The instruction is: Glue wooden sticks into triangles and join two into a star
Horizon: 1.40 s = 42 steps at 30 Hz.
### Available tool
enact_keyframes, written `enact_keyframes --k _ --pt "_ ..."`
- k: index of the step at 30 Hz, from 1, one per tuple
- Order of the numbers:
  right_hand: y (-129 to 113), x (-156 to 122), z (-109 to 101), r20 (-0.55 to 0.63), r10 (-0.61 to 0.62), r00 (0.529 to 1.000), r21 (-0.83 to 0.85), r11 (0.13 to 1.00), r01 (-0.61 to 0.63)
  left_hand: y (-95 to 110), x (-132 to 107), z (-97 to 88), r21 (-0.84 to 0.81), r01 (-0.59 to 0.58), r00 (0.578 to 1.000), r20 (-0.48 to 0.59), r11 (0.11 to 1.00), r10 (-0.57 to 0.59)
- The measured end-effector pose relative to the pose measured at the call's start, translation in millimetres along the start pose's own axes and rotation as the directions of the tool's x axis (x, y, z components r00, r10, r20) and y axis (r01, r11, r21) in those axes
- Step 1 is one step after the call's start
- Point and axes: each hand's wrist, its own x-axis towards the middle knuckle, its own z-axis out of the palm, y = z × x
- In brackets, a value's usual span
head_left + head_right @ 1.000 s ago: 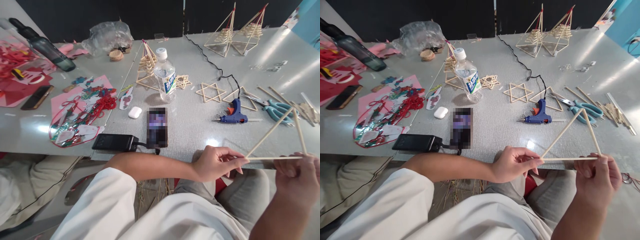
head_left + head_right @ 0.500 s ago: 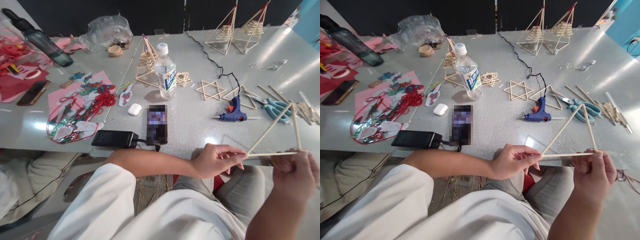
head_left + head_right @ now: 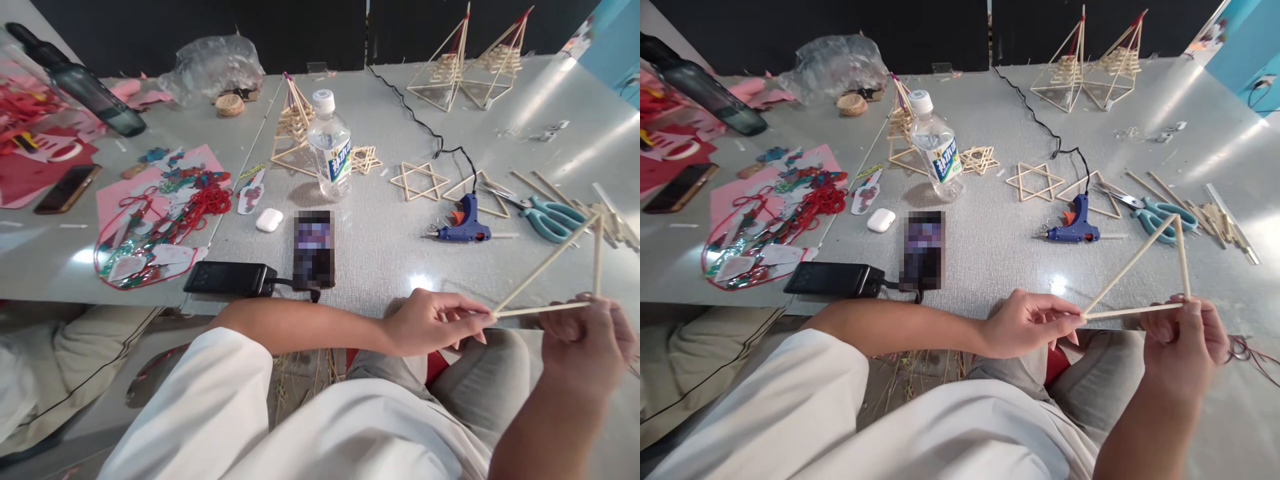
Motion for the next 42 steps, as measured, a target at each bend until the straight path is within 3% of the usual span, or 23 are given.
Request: enact_keyframes --k 3,6,11,20,25,30,42 --pt "0.6 2.2 -3.0 0.149 -0.113 0.982 -0.037 0.992 0.120 -1.8 -1.5 -0.3 0.002 -0.026 0.997 0.075 1.000 0.026" --pt "0.3 3.4 -5.8 0.165 -0.074 0.984 -0.051 0.995 0.083 -2.4 -2.3 0.5 -0.022 -0.034 0.991 0.126 0.999 0.037" --pt "-2.1 1.8 -3.9 0.209 -0.010 0.978 -0.136 0.990 0.040 1.2 -1.7 0.7 -0.022 0.049 0.992 0.117 0.999 -0.046" --pt "-1.1 5.7 -7.3 0.241 0.016 0.970 -0.179 0.983 0.028 0.6 -1.1 -1.3 -0.066 -0.057 0.977 0.202 0.996 0.069" --pt "-1.3 4.9 -7.2 0.243 0.005 0.970 -0.180 0.983 0.040 0.4 -0.2 -2.7 -0.074 -0.027 0.983 0.181 0.997 0.040" --pt "-1.2 3.8 -7.6 0.244 0.028 0.969 -0.197 0.980 0.022 1.4 1.2 -3.6 -0.067 0.004 0.996 0.088 0.998 0.002" --pt "-0.9 4.2 -9.2 0.230 0.025 0.973 -0.197 0.980 0.021 -7.5 6.8 -0.8 -0.209 -0.061 0.998 0.018 0.976 0.066"
